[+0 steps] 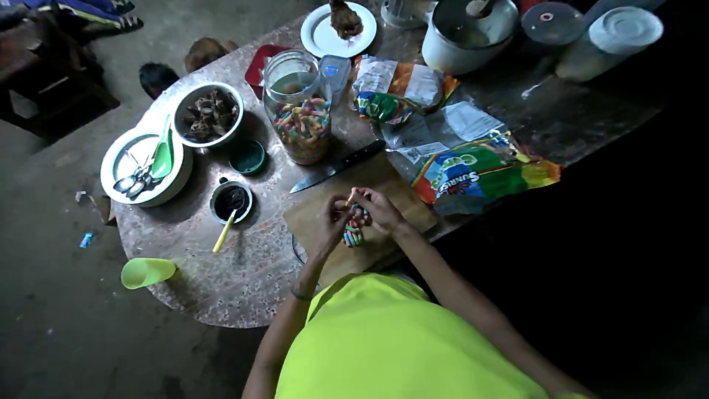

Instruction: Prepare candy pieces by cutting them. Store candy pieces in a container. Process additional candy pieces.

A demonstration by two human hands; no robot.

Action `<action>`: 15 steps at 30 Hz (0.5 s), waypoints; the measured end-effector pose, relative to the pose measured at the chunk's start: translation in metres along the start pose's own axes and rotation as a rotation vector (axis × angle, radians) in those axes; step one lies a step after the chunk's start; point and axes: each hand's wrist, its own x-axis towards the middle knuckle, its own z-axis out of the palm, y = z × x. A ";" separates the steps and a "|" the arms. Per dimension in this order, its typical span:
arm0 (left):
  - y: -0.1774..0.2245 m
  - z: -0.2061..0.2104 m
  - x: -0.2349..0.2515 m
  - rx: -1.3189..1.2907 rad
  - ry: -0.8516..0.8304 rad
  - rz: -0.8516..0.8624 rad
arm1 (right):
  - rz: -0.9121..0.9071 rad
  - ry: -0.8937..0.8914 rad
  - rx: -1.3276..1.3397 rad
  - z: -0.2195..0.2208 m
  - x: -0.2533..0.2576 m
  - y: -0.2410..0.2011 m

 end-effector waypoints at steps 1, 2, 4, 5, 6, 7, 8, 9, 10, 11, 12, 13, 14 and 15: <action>-0.002 -0.001 -0.002 -0.013 0.011 -0.002 | -0.003 0.017 0.028 0.001 0.001 0.001; -0.003 -0.004 -0.003 -0.021 0.021 -0.009 | -0.008 0.032 0.048 0.001 0.002 0.002; -0.005 -0.011 -0.006 -0.021 0.051 -0.036 | -0.014 0.064 0.095 -0.001 0.003 0.004; -0.008 -0.015 -0.007 -0.019 0.068 -0.047 | -0.020 0.075 0.127 -0.003 0.003 0.005; -0.011 -0.019 -0.009 -0.021 0.079 -0.066 | -0.031 0.083 0.164 -0.006 0.002 0.006; -0.016 -0.024 -0.011 -0.018 0.085 -0.082 | -0.049 0.086 0.192 -0.009 0.002 0.008; -0.021 -0.027 -0.012 -0.012 0.087 -0.107 | -0.067 0.077 0.194 -0.013 0.001 0.011; -0.025 -0.030 -0.014 -0.007 0.080 -0.141 | -0.075 0.056 0.156 -0.017 -0.001 0.014; -0.028 -0.032 -0.017 0.001 0.057 -0.184 | -0.082 0.028 0.069 -0.021 -0.003 0.017; -0.031 -0.033 -0.019 0.014 0.029 -0.221 | -0.085 -0.006 -0.092 -0.024 -0.005 0.019; -0.032 -0.033 -0.021 0.027 0.003 -0.251 | -0.085 -0.040 -0.312 -0.025 -0.007 0.020; -0.033 -0.032 -0.022 0.036 -0.012 -0.275 | -0.069 -0.076 -0.533 -0.024 -0.009 0.021; -0.035 -0.030 -0.023 0.044 -0.022 -0.287 | -0.041 -0.098 -0.697 -0.020 -0.012 0.023; -0.037 -0.028 -0.023 0.050 -0.025 -0.285 | -0.029 -0.097 -0.815 -0.013 -0.015 0.025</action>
